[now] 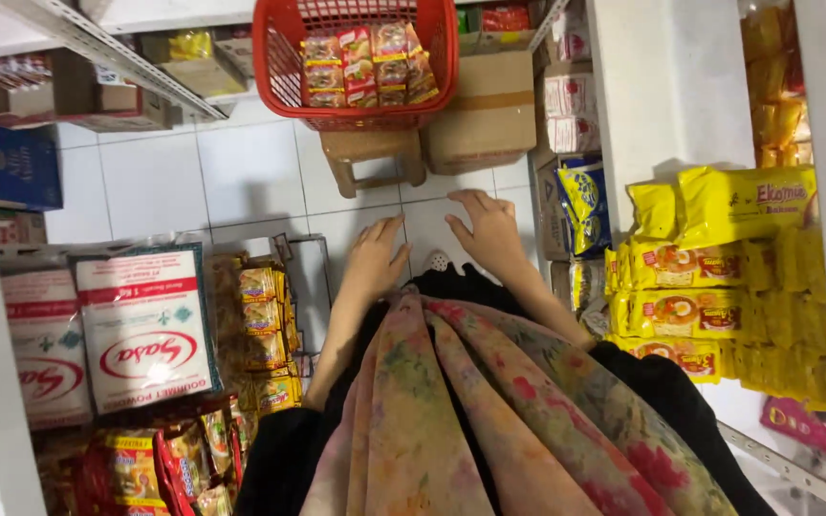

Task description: The person takes packets of seasoning and instant noodles from a red basket and places them onto a store shelf, arranging them into stacks.

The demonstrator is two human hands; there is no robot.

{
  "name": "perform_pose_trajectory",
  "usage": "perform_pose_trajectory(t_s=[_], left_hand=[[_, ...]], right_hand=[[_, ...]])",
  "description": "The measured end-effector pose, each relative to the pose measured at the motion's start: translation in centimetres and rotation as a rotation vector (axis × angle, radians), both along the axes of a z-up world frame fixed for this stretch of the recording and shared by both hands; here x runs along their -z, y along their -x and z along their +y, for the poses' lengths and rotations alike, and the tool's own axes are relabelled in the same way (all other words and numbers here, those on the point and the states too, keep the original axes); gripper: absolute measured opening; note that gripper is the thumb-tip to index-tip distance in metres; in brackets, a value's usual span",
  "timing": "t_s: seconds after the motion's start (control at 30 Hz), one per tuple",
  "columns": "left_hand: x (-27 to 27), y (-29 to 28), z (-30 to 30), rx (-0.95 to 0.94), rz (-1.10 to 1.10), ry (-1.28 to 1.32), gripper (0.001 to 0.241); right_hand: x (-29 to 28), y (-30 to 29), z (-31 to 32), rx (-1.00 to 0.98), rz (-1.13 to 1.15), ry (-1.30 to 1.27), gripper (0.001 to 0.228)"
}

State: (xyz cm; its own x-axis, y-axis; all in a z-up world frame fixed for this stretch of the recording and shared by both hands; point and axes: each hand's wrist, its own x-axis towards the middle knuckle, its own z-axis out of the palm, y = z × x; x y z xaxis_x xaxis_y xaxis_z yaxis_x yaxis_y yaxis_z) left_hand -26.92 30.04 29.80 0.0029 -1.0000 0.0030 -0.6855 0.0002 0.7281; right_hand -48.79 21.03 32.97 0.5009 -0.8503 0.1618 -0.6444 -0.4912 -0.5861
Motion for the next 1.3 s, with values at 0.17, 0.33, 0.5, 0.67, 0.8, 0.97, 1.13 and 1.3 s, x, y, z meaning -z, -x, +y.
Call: perform_pose_trajectory(t_s=[0.17, 0.33, 0.5, 0.67, 0.8, 0.97, 1.13, 1.3], left_hand=[[1.4, 0.2, -5.3, 0.115, 0.041, 0.006, 0.05], [3.2, -1.8, -9.9, 0.214, 0.129, -0.073, 0.049], [8.2, -6.1, -17.3, 0.281, 0.273, -0.251, 0.045], [19.6, -10.4, -26.9, 0.309, 0.37, -0.437, 0.042], [27.6, -12.4, -34.4, 0.193, 0.389, -0.572, 0.039], [32.5, -14.0, -40.0, 0.26, 0.265, -0.747, 0.04], [34.1, -14.7, -40.5, 0.43, 0.2, -0.824, 0.042], [32.7, -16.1, -42.2, 0.576, 0.265, -0.863, 0.044]], right_hand=[[0.8, -0.1, -4.2, 0.025, 0.021, -0.033, 0.033], [3.1, -1.8, -6.2, 0.101, 0.062, -0.151, 0.032], [4.8, -5.7, -10.0, 0.176, 0.136, -0.234, 0.036], [4.9, -11.5, -16.8, 0.212, 0.167, -0.259, 0.04], [10.6, -15.9, -23.7, 0.2, 0.179, -0.3, 0.046], [23.1, -21.0, -29.5, 0.264, 0.151, -0.609, 0.036], [33.6, -22.7, -30.7, 0.273, 0.52, -0.54, 0.054], [39.7, -22.2, -31.3, 0.317, 0.338, -0.476, 0.044]])
